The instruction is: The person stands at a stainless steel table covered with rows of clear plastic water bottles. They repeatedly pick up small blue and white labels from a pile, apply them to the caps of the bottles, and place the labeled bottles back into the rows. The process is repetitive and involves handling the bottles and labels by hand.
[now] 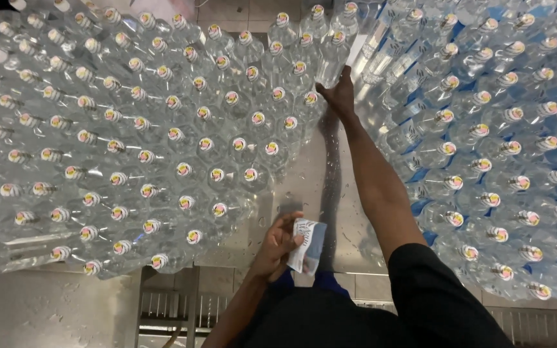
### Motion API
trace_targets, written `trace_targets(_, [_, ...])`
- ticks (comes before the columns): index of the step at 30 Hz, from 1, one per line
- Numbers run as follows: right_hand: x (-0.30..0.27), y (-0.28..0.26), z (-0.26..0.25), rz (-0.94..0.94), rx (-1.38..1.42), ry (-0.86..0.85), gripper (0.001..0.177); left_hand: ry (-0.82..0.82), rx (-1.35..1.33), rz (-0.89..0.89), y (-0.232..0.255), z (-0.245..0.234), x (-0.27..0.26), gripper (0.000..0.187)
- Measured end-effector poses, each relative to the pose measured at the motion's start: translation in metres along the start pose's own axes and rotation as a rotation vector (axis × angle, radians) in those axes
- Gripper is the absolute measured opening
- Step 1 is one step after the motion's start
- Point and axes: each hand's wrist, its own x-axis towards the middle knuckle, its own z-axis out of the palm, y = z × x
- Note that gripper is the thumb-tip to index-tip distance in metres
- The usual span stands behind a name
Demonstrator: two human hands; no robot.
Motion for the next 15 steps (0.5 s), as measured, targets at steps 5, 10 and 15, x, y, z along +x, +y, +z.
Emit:
trace_targets(5, [-0.034, -0.005, -0.014, -0.001, -0.08, 0.0, 0.088, 0.045, 0.0, 0.096, -0.019, -0.022, -0.008, 0.057])
trace_targets(10, [-0.118, -0.048, -0.039, 0.117, -0.01, 0.09, 0.084, 0.029, -0.077, 0.224, -0.019, -0.017, -0.004, 0.052])
trace_targets(15, [-0.23, -0.089, -0.067, 0.436, -0.099, 0.069, 0.124, -0.074, -0.256, 0.19, -0.029, -0.034, 0.001, 0.056])
